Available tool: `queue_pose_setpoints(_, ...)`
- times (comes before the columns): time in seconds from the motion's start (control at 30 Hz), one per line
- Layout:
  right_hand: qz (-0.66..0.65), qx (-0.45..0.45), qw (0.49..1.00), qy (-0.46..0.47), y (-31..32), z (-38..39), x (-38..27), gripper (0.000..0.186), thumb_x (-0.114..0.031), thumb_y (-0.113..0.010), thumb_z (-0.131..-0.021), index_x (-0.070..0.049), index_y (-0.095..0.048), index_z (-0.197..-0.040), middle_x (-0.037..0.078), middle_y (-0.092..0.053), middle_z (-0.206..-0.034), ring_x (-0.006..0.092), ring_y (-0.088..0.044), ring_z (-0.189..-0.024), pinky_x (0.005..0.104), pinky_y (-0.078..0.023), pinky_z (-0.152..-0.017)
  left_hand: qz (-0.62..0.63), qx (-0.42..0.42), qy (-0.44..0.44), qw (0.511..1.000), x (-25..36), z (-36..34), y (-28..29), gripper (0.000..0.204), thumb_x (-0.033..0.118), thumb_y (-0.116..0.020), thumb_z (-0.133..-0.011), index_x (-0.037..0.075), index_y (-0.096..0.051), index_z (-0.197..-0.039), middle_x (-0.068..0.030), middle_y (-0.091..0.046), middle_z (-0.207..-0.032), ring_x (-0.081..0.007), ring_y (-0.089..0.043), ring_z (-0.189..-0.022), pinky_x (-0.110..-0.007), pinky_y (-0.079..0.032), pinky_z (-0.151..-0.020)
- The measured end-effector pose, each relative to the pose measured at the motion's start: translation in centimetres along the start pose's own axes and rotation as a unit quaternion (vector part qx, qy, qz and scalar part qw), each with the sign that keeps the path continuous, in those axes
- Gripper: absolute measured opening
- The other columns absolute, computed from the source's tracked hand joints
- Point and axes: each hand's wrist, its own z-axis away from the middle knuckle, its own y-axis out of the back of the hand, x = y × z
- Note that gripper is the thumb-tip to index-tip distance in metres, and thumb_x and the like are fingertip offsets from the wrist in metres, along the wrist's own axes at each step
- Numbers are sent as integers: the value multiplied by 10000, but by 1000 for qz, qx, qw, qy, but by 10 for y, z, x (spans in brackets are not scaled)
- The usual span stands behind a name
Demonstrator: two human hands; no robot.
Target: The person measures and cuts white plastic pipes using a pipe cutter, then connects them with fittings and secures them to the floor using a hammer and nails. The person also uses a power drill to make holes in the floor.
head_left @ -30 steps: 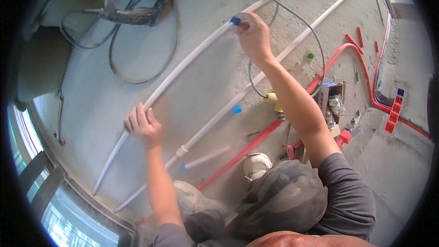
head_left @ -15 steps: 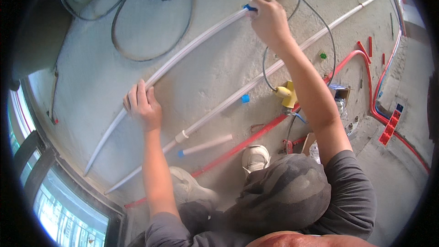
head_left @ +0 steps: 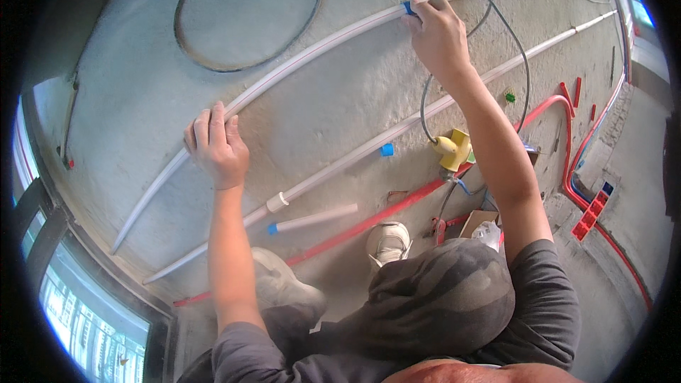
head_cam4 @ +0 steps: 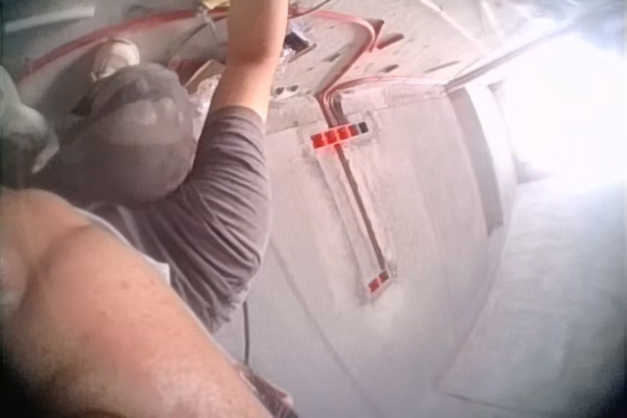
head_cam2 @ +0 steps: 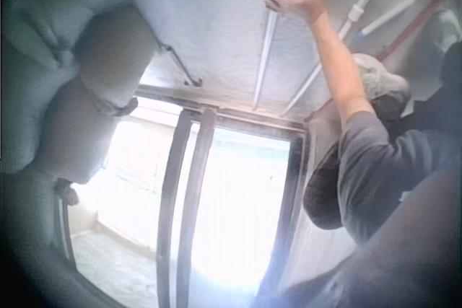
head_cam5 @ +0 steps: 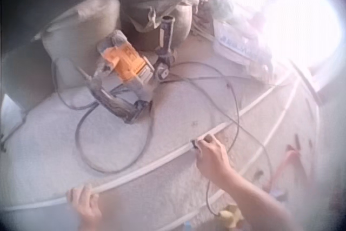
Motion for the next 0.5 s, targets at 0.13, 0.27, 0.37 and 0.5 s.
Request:
queue_pose_setpoints(0.13,-29,-21,998,-46,5,-6,1,291,-184,-772,-923,-25,-724,-1163,207,-698,-1140,420,-701,-1063,496,-572,-907,-3,6,-13,1000,-5,2,-1,334,242,-761,-962,41,-766,-1229,-108,-694,-1125,-335,-624,-1003,-470,-502,-913)
queue_pose_setpoints(0.27,-11,-74,995,-69,15,-15,-2,358,-182,-797,-896,-43,-715,-1216,210,-703,-1172,426,-697,-1090,492,-565,-922,15,11,-36,999,-7,4,0,347,250,-766,-955,35,-764,-1227,-101,-692,-1134,-327,-626,-1005,-460,-508,-902)
queue_pose_setpoints(0.37,0,-89,994,-57,18,-16,0,390,-207,-779,-924,-68,-697,-1280,181,-697,-1184,411,-695,-1098,484,-560,-930,-4,-1,-24,1000,-6,4,1,353,257,-763,-955,34,-761,-1228,-105,-694,-1134,-326,-628,-1002,-463,-502,-912)
queue_pose_setpoints(0.5,-2,-67,998,-14,11,-6,9,374,-236,-742,-965,-60,-688,-1291,155,-687,-1196,392,-696,-1096,471,-567,-924,-9,2,-19,1000,-2,3,1,329,269,-734,-994,37,-759,-1226,-129,-702,-1115,-353,-630,-992,-478,-490,-919)
